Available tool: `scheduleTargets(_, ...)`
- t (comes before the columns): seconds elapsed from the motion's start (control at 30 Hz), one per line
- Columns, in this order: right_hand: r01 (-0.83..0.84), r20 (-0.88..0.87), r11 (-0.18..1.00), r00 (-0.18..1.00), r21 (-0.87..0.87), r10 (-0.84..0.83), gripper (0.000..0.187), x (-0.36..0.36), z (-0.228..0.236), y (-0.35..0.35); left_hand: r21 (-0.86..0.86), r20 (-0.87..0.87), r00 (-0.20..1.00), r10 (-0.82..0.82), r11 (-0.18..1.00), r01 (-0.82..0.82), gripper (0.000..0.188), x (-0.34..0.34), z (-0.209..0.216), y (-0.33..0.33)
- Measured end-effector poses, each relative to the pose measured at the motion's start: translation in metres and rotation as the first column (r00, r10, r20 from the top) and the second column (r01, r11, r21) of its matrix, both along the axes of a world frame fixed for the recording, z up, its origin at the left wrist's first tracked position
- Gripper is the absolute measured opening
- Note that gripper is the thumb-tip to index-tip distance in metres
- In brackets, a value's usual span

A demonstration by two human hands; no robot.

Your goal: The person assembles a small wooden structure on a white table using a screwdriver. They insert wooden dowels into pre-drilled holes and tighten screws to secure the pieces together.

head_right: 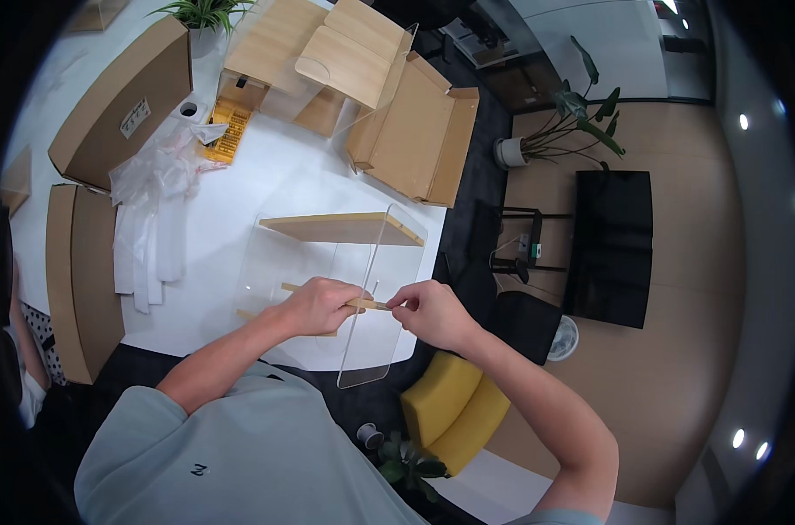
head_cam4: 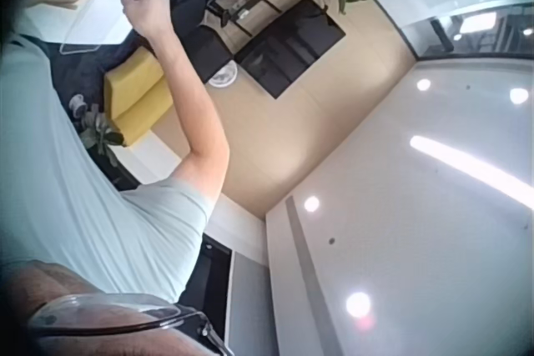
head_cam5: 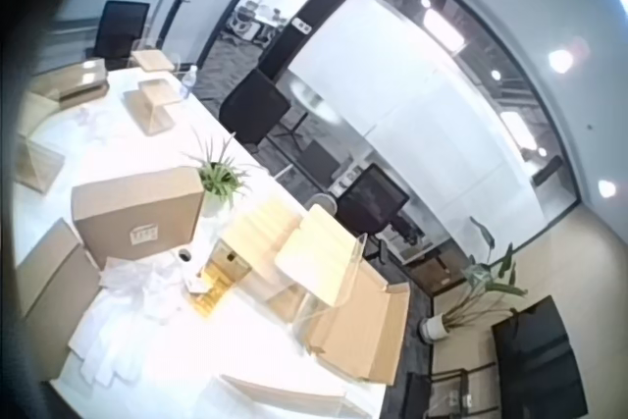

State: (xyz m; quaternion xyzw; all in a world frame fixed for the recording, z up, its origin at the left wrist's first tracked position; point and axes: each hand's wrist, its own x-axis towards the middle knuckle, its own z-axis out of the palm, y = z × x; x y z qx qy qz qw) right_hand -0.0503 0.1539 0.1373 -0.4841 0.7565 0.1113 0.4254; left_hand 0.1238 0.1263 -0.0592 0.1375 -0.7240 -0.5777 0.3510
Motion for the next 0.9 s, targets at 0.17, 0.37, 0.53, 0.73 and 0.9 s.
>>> scheduleTargets(0.17,-0.828,-0.359,0.561,0.523,0.003,0.773,0.021,0.025,0.023,0.003,0.016,-0.032,0.999,0.028,0.999,-0.028,0.012,0.001,-0.002,-0.001)
scheduleTargets(0.37,-0.354,-0.046,0.857,0.930,-0.375,0.364,0.024,0.006,-0.006,0.017,0.013,-0.011,1.000,0.028,1.000,-0.028,0.018,0.002,-0.004,0.000)
scheduleTargets(0.53,0.670,0.112,0.708,0.704,0.225,-0.702,0.019,0.013,0.008,-0.007,0.027,-0.007,1.000,0.022,0.999,-0.022,0.019,0.001,-0.001,-0.002)
scheduleTargets(0.73,-0.210,-0.073,0.970,0.977,-0.124,0.203,0.020,0.007,0.002,0.002,0.041,-0.006,1.000,0.013,0.999,-0.013,0.018,0.003,0.002,-0.004)
scheduleTargets(0.9,-0.761,-0.338,0.649,0.610,0.002,0.717,0.016,0.028,0.022,-0.005,0.046,-0.019,0.999,0.037,0.998,-0.036,0.012,0.003,0.000,-0.005)
